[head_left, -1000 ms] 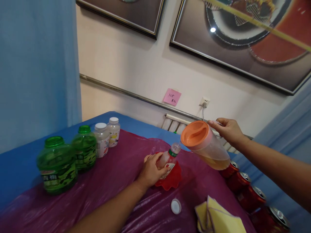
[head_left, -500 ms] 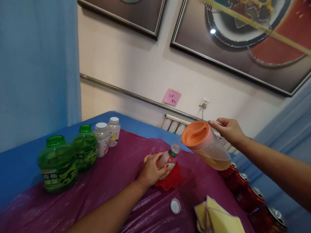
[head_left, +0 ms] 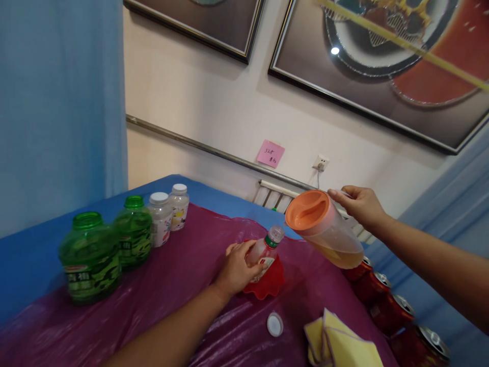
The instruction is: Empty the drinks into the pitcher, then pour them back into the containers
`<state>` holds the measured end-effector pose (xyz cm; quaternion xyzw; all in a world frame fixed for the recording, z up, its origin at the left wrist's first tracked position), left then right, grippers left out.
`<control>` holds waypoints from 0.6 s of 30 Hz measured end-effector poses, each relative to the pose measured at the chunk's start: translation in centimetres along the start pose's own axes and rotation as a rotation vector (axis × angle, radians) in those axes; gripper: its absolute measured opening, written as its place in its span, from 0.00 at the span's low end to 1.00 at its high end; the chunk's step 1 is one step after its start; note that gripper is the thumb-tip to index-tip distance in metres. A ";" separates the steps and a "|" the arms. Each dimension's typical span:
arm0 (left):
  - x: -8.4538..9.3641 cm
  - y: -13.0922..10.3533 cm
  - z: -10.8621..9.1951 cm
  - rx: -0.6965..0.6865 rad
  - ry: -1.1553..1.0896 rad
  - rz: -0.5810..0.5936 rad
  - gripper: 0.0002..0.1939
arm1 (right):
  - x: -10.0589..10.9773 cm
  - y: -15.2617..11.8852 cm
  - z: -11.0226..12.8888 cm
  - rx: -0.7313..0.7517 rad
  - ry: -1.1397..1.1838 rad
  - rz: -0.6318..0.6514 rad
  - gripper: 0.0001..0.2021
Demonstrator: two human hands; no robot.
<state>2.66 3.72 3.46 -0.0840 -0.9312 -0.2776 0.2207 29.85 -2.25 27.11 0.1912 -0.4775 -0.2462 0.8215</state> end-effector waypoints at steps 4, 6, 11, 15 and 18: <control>0.2 0.0 -0.1 0.005 0.003 -0.001 0.28 | 0.1 0.1 -0.2 -0.003 -0.007 0.000 0.29; 0.2 0.0 -0.1 0.007 0.009 -0.005 0.28 | 0.1 0.1 -0.2 -0.018 -0.006 0.002 0.29; 0.1 0.1 0.0 -0.003 0.013 -0.007 0.29 | 0.2 0.0 -0.2 -0.038 -0.016 0.012 0.29; 0.2 0.1 0.0 -0.008 0.004 -0.017 0.28 | 0.2 0.0 0.0 -0.025 0.010 0.013 0.29; 0.3 0.1 -0.1 0.000 -0.006 -0.022 0.28 | 0.4 0.0 0.2 -0.020 0.012 0.003 0.30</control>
Point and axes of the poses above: each hand's wrist, its own y-axis towards the middle knuckle, its own x-axis out of the back of the hand, z = x × y, the point moved 6 cm from there along y, towards the middle knuckle, and after that the axes turned 4 degrees about -y, right-handed, at the moved point
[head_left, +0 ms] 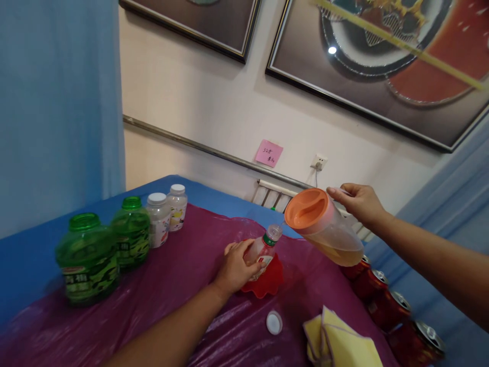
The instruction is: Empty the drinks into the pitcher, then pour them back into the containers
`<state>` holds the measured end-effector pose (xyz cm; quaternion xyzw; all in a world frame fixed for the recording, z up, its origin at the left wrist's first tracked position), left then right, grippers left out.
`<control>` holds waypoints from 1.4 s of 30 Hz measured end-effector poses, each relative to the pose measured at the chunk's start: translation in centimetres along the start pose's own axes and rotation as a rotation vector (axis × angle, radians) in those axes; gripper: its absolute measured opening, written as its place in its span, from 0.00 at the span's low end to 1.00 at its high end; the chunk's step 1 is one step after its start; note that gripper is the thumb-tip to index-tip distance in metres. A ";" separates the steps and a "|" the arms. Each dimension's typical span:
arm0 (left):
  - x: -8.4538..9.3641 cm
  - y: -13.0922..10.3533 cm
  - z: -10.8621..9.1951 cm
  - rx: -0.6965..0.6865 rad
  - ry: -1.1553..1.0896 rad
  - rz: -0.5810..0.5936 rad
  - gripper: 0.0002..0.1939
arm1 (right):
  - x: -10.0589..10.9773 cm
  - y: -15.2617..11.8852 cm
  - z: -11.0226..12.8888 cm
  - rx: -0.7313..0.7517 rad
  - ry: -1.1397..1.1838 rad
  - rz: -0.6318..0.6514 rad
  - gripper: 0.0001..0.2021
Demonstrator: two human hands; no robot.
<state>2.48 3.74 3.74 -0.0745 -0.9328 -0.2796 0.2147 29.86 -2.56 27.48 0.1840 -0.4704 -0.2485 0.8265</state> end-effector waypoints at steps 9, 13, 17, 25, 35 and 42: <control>0.0 0.0 -0.1 0.014 -0.019 0.006 0.28 | 0.2 0.0 0.5 0.007 -0.008 -0.004 0.30; 0.1 0.0 -0.1 0.009 -0.019 0.003 0.28 | 0.2 0.0 0.4 0.000 -0.003 -0.002 0.30; 0.1 0.0 -0.1 0.012 -0.016 0.005 0.28 | 0.2 0.0 0.5 -0.009 -0.001 0.002 0.30; 0.0 0.0 -0.1 0.010 -0.024 0.007 0.28 | 0.2 0.0 0.6 0.022 -0.013 0.005 0.30; -0.1 -0.1 -0.1 0.009 -0.011 0.016 0.28 | 0.3 0.1 0.0 0.000 -0.023 0.022 0.29; -0.1 -0.1 -0.1 -0.002 -0.005 0.014 0.28 | 0.5 0.1 0.3 0.023 -0.043 0.004 0.30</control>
Point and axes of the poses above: each hand's wrist, its own y-axis towards the middle knuckle, its own x-axis out of the back of the hand, z = x × y, the point moved 6 cm from there along y, towards the middle knuckle, and after that the axes turned 4 degrees about -y, right-handed, at the moved point
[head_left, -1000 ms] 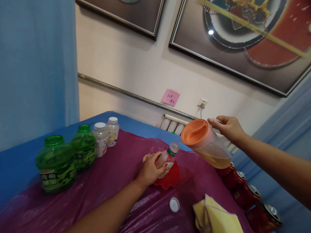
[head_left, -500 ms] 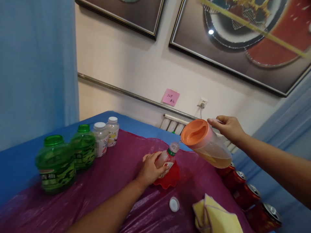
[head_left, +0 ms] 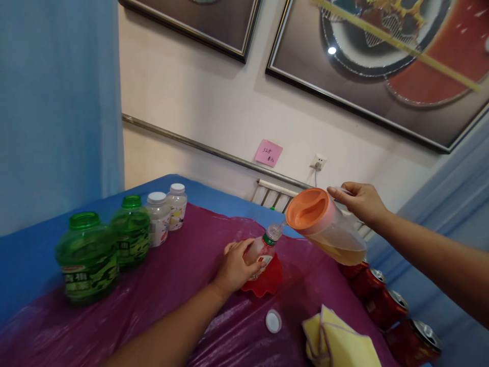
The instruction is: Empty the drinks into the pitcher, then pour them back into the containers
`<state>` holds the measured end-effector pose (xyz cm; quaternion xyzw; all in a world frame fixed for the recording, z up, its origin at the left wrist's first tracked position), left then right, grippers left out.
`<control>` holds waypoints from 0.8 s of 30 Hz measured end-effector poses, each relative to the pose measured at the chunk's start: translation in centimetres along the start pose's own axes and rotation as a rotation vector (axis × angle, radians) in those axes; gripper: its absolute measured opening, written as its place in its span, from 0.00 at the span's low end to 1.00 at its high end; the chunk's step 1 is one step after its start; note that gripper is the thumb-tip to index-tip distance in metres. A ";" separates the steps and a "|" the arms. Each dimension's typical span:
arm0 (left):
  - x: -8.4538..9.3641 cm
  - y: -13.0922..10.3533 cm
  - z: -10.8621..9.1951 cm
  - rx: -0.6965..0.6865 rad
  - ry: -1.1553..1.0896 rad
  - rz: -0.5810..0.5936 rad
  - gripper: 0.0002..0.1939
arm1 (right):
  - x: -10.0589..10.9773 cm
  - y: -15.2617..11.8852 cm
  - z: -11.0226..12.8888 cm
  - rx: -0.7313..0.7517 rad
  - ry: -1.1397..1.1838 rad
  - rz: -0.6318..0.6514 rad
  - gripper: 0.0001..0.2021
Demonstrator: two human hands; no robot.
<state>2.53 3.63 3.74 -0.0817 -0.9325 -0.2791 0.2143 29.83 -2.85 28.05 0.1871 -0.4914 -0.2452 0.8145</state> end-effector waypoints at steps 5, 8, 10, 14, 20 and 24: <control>0.0 0.0 -0.1 -0.001 0.011 0.001 0.28 | 0.1 -0.1 0.0 -0.012 -0.006 -0.007 0.30; -0.1 0.0 0.0 0.005 0.024 -0.001 0.28 | 0.1 -0.1 0.1 -0.009 -0.006 -0.005 0.30; -0.1 0.0 0.1 0.003 0.025 -0.003 0.28 | 0.1 -0.1 0.1 -0.002 -0.008 -0.003 0.30; -0.1 0.0 0.0 -0.006 0.017 -0.010 0.28 | 0.0 0.0 0.1 0.005 -0.004 -0.005 0.31; -0.1 0.0 0.1 -0.007 0.015 0.002 0.28 | 0.1 0.1 -0.2 0.003 -0.009 -0.009 0.30; -0.1 -0.1 0.0 -0.006 0.012 0.005 0.28 | 0.1 0.1 -0.1 0.004 -0.013 -0.006 0.30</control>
Point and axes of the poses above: each hand's wrist, its own y-axis towards the middle knuckle, its own x-axis out of the back of the hand, z = x × y, the point moved 6 cm from there along y, towards the middle knuckle, and after that the axes turned 4 degrees about -y, right-handed, at the moved point
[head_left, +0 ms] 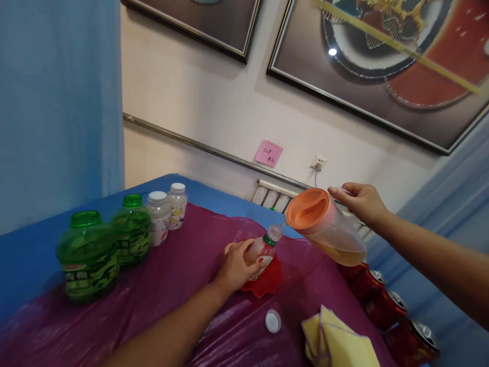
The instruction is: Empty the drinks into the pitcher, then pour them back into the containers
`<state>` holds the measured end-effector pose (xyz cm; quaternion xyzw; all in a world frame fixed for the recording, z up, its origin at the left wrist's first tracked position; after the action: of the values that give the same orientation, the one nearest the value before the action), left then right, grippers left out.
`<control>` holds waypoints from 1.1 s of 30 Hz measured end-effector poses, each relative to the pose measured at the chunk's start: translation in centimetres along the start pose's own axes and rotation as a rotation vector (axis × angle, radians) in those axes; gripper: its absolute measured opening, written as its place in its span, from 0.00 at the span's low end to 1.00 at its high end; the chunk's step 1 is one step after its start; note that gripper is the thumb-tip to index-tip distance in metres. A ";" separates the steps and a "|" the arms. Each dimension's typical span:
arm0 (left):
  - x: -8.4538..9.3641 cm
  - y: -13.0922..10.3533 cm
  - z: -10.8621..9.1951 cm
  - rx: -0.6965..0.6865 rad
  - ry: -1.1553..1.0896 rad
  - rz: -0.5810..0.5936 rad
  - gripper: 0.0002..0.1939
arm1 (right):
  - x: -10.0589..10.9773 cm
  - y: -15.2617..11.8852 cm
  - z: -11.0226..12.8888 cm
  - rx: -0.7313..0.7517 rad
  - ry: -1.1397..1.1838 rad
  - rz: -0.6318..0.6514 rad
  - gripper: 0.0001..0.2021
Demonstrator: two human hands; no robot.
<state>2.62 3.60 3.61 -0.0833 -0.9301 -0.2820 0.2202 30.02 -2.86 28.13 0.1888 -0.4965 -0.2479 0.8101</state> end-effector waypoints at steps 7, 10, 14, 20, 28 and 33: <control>-0.1 -0.1 0.0 0.004 -0.004 -0.001 0.28 | 0.0 0.0 0.2 0.000 0.003 0.004 0.30; 0.0 -0.1 -0.1 0.002 -0.006 -0.002 0.28 | 0.0 0.0 0.2 -0.006 -0.001 0.004 0.30; 0.0 0.0 -0.2 -0.006 -0.006 0.008 0.28 | 0.1 0.0 0.4 -0.004 -0.013 -0.001 0.30; 0.0 0.0 -0.2 -0.001 0.002 0.006 0.28 | -0.1 -0.2 0.5 -0.003 -0.013 0.006 0.30; 0.1 -0.1 -0.4 0.021 -0.028 0.013 0.27 | 0.0 -0.1 0.3 -0.011 -0.015 -0.001 0.30; 0.2 -0.2 -0.5 0.025 -0.030 0.020 0.28 | 0.0 -0.2 0.3 -0.015 -0.013 0.010 0.31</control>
<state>2.60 3.16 3.94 -0.0942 -0.9358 -0.2669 0.2100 29.66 -2.98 28.18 0.1785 -0.5009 -0.2489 0.8095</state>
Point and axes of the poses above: each hand's wrist, its own y-axis towards the middle knuckle, its own x-axis out of the back of the hand, z = x × y, the point moved 6 cm from there along y, towards the middle knuckle, and after that the axes turned 4 degrees about -y, right-handed, at the moved point
